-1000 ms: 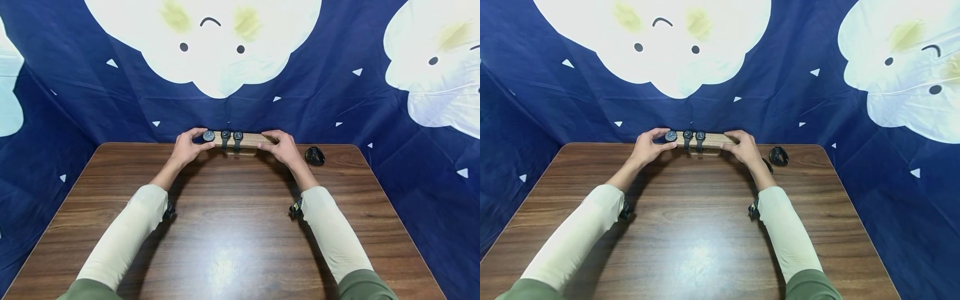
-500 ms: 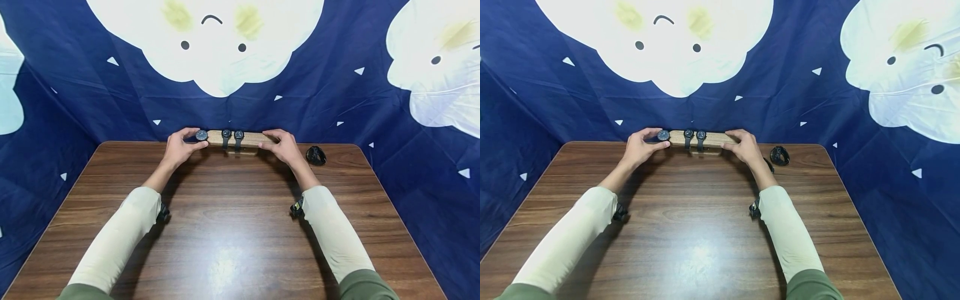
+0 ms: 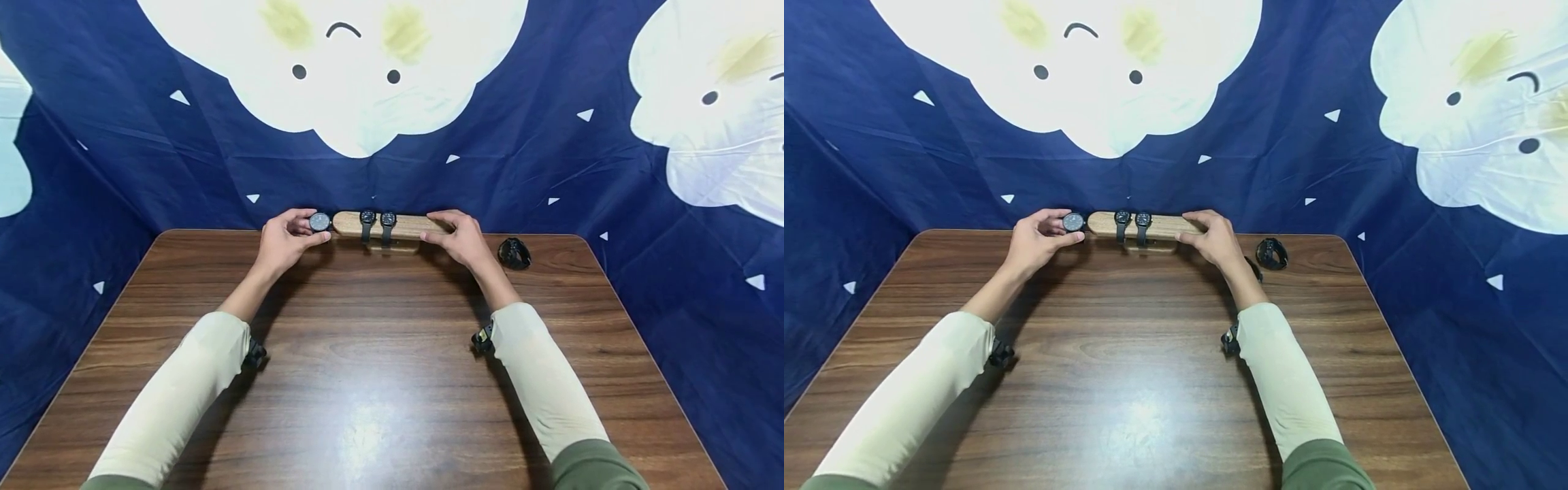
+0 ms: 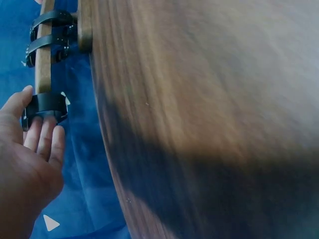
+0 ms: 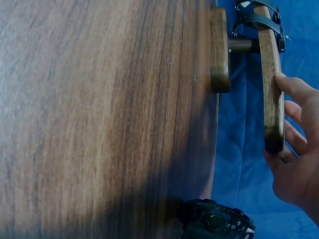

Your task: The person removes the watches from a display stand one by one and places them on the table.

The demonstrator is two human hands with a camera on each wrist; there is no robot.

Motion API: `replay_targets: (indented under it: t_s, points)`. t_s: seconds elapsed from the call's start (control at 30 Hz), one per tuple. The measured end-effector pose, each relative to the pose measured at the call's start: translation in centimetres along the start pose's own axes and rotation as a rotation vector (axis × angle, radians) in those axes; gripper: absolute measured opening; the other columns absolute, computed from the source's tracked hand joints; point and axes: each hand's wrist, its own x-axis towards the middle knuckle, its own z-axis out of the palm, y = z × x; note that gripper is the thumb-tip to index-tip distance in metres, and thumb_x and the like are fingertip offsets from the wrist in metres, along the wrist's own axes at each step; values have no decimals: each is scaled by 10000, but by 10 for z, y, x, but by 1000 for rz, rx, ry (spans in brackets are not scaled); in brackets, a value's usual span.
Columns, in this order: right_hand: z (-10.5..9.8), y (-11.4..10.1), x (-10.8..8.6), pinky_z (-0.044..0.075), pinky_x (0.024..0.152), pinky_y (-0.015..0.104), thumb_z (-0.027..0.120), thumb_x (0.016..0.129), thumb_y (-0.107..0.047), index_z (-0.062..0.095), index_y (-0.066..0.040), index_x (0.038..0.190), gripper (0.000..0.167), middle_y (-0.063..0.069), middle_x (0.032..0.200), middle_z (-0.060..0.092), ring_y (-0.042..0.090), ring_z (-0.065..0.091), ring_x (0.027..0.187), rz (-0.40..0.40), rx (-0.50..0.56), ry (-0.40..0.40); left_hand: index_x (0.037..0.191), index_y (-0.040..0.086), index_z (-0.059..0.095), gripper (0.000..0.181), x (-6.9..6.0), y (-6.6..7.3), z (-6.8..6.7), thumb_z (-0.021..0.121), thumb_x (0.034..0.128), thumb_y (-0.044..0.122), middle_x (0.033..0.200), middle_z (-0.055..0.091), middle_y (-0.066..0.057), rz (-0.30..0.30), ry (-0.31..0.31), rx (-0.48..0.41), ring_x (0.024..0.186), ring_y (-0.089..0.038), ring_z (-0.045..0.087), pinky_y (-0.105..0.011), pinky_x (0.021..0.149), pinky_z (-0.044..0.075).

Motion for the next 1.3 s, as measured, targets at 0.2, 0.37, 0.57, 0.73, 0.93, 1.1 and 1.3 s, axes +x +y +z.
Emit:
replay_targets:
  t_s: [0.2, 0.37, 0.57, 0.73, 0.93, 1.1, 1.3]
  points:
    - [0, 0, 1, 467, 1074, 418, 870, 821, -364, 745, -172, 1268, 503, 61, 1321, 680, 239, 586, 1284, 6, -4, -3, 1241, 108, 733, 565, -6, -1, -6, 949, 743, 262, 942, 738, -139, -10, -38, 26, 754, -39, 646, -133, 699, 522]
    - [1, 0, 1, 462, 1081, 414, 869, 824, -371, 741, -179, 1276, 507, 53, 1319, 677, 237, 582, 1287, 13, 2, -7, 1230, 103, 741, 556, -9, -2, -8, 951, 739, 259, 946, 747, -159, -9, -46, 39, 750, -41, 645, -127, 697, 515]
    - [2, 0, 2, 455, 1087, 405, 871, 820, -378, 744, -192, 1271, 504, 47, 1322, 676, 228, 579, 1293, 15, 2, -5, 1210, 97, 746, 549, -15, 0, -11, 956, 732, 266, 933, 746, -166, 10, -57, 57, 742, -43, 636, -122, 689, 505]
    - [1, 1, 1, 458, 1083, 395, 869, 822, -379, 748, -205, 1261, 488, 33, 1323, 678, 213, 581, 1293, 15, 6, -3, 1200, 105, 754, 551, -20, 2, -14, 961, 722, 284, 927, 750, -152, 32, -61, 77, 755, -81, 645, -119, 685, 498]
    - [0, 2, 2, 464, 1080, 407, 869, 824, -375, 746, -191, 1264, 493, 39, 1324, 679, 224, 584, 1292, 11, 9, -9, 1192, 179, 758, 565, -26, 4, -20, 971, 697, 349, 1060, 713, -54, 28, -62, 116, 925, -182, 696, -159, 766, 513]
    - [-1, 1, 1, 475, 1066, 409, 869, 827, -371, 746, -180, 1263, 493, 43, 1312, 683, 229, 597, 1272, 14, 11, -5, 1200, 181, 733, 586, -31, 4, -24, 969, 698, 366, 1159, 738, -50, -39, -65, 54, 1042, -251, 721, -192, 837, 544]
    - [0, -1, 1, 471, 1070, 415, 867, 827, -361, 741, -156, 1271, 505, 56, 1322, 680, 236, 593, 1279, 7, 11, -12, 1233, 76, 677, 565, -35, 0, -26, 938, 758, 234, 1190, 738, -119, -85, -62, -37, 1003, -147, 715, -244, 900, 575]
